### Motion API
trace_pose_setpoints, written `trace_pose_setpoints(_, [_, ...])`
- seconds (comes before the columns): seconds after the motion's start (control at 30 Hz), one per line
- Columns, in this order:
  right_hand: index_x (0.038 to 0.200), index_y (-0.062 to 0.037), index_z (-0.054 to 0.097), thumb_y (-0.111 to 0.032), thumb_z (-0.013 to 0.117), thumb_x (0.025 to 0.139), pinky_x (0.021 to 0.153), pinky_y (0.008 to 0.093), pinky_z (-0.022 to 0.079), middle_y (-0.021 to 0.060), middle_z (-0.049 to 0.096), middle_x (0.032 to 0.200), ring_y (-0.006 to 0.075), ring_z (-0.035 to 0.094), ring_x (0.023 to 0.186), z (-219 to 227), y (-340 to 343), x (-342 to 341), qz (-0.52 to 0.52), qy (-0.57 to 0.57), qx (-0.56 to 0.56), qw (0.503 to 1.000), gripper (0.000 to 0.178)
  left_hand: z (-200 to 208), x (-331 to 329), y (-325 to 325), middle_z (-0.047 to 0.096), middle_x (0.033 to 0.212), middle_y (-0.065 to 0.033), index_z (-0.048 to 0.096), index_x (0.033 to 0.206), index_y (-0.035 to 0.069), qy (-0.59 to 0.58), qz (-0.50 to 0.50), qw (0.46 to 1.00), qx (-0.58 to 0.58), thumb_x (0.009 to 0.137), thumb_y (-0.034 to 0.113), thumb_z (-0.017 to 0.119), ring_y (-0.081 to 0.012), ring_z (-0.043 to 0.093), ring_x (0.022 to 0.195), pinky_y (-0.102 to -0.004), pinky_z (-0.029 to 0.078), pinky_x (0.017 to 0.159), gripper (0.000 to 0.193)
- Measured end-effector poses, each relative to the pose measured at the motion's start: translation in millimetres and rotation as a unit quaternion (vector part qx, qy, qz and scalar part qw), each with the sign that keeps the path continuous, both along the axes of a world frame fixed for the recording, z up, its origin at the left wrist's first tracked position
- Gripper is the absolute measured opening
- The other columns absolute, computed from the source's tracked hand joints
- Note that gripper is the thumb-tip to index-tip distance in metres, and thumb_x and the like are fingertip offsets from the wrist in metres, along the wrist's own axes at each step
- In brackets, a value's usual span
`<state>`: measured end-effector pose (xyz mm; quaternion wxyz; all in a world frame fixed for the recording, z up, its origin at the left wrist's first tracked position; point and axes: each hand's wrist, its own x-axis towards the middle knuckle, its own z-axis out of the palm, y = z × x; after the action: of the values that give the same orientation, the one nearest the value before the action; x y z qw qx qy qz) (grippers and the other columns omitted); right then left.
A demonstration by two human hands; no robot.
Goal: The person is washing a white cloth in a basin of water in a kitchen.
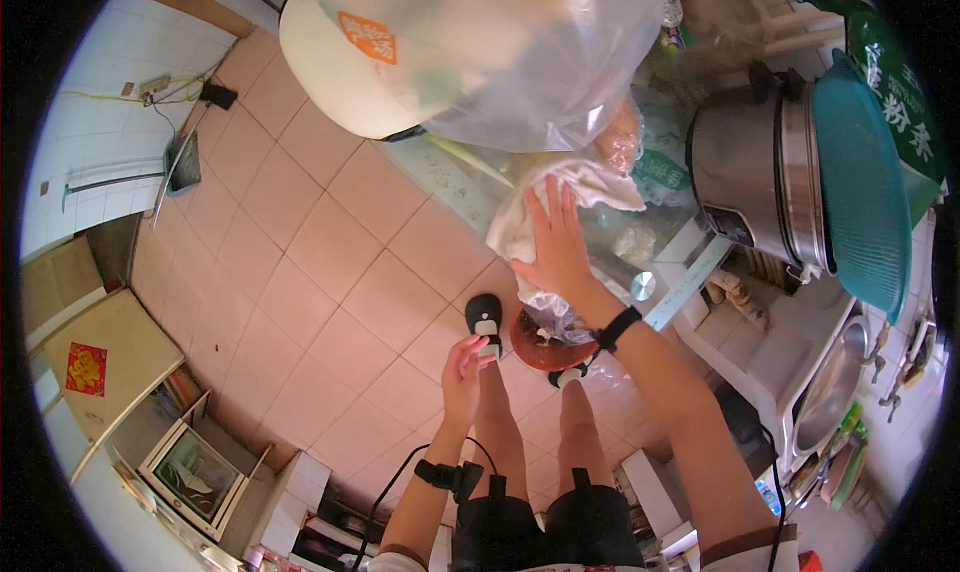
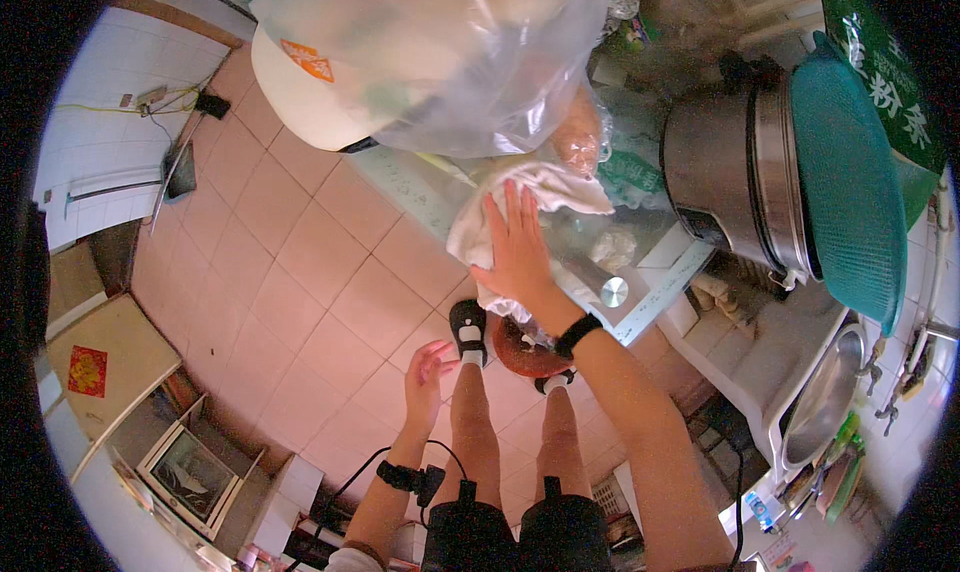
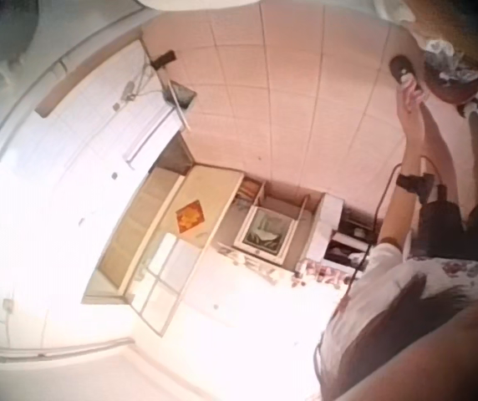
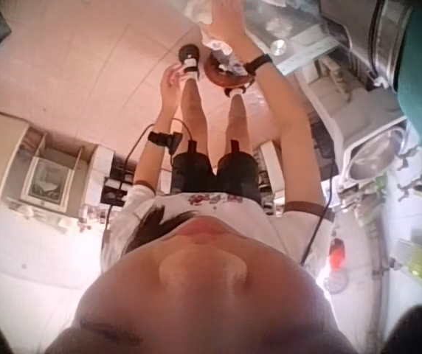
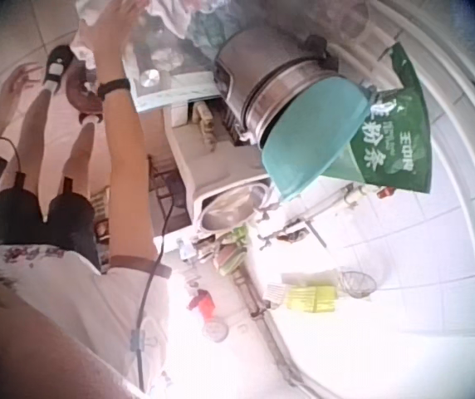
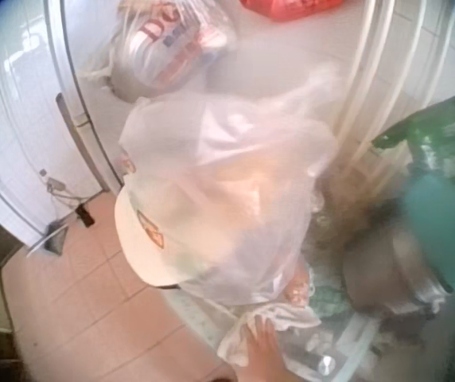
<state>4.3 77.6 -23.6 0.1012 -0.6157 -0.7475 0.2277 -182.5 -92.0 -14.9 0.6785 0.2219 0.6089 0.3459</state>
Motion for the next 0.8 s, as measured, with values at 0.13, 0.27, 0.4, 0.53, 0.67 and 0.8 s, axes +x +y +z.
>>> trace_pose_setpoints(0.13, [0.134, -0.0054, 0.022, -0.025, 0.072, 0.057, 0.106, 0.0467, 0.015, 0.0230, 0.013, 0.140, 0.0440, 0.013, 0.128, -0.7, 34.8, -24.1, 0.061, 0.022, -0.009, 0.998, 0.094, 2.1, -15.3, -3.6, 0.056, 0.110, -0.0139, 0.045, 0.115, 0.003, -0.006, 0.007, 1.000, -0.009, 0.092, 0.016, 0.040, -0.0209, 0.060, 0.087, -0.0317, 0.044, 0.083, 0.026])
trace_pose_setpoints(0.27, [0.133, -0.0072, 0.028, -0.018, 0.069, 0.059, 0.106, 0.0429, 0.019, 0.0181, 0.019, 0.140, 0.0402, 0.017, 0.128, -7.9, 59.5, -55.6, 0.153, 0.070, 0.040, 0.985, 0.085, 3.4, -23.8, -5.3, 0.057, 0.109, -0.0146, 0.046, 0.114, 0.002, -0.012, 0.003, 1.000, 0.007, 0.092, 0.017, 0.041, -0.0212, 0.060, 0.087, -0.0317, 0.045, 0.081, 0.026])
trace_pose_setpoints(0.4, [0.130, -0.0063, 0.033, -0.015, 0.068, 0.059, 0.105, 0.0409, 0.022, 0.0158, 0.024, 0.138, 0.0379, 0.020, 0.128, -13.2, 66.7, -93.8, 0.170, 0.089, 0.066, 0.979, 0.080, 8.1, -24.4, -7.6, 0.057, 0.108, -0.0162, 0.046, 0.112, 0.001, 0.008, -0.017, 1.000, -0.002, 0.093, 0.018, 0.040, -0.0219, 0.060, 0.087, -0.0320, 0.046, 0.080, 0.027])
trace_pose_setpoints(0.53, [0.126, -0.0088, 0.039, -0.014, 0.062, 0.065, 0.101, 0.0380, 0.030, 0.0132, 0.030, 0.135, 0.0344, 0.027, 0.125, -29.0, 40.3, -112.1, 0.073, 0.010, 0.138, 0.988, 0.066, 13.4, -14.6, -12.8, 0.058, 0.106, -0.0166, 0.046, 0.112, 0.000, 0.033, -0.042, 0.998, 0.017, 0.093, 0.021, 0.041, -0.0224, 0.060, 0.087, -0.0323, 0.046, 0.080, 0.028])
trace_pose_setpoints(0.67, [0.125, -0.0111, 0.043, -0.012, 0.054, 0.070, 0.098, 0.0354, 0.035, 0.0118, 0.035, 0.132, 0.0322, 0.032, 0.122, -34.2, -6.3, -88.8, 0.031, -0.054, 0.183, 0.981, 0.056, 25.7, 3.3, -22.5, 0.058, 0.105, -0.0167, 0.046, 0.112, 0.000, 0.057, -0.071, 0.996, 0.020, 0.093, 0.022, 0.041, -0.0224, 0.060, 0.086, -0.0326, 0.046, 0.080, 0.029])
trace_pose_setpoints(0.8, [0.120, -0.0116, 0.047, -0.014, 0.052, 0.075, 0.103, 0.0384, 0.028, 0.0115, 0.037, 0.130, 0.0308, 0.033, 0.122, -20.0, -80.4, -33.5, 0.013, -0.010, 0.130, 0.991, 0.045, 30.6, 19.2, -42.7, 0.058, 0.105, -0.0161, 0.046, 0.112, 0.000, 0.072, -0.085, 0.993, 0.037, 0.093, 0.023, 0.041, -0.0219, 0.060, 0.085, -0.0324, 0.047, 0.079, 0.030])
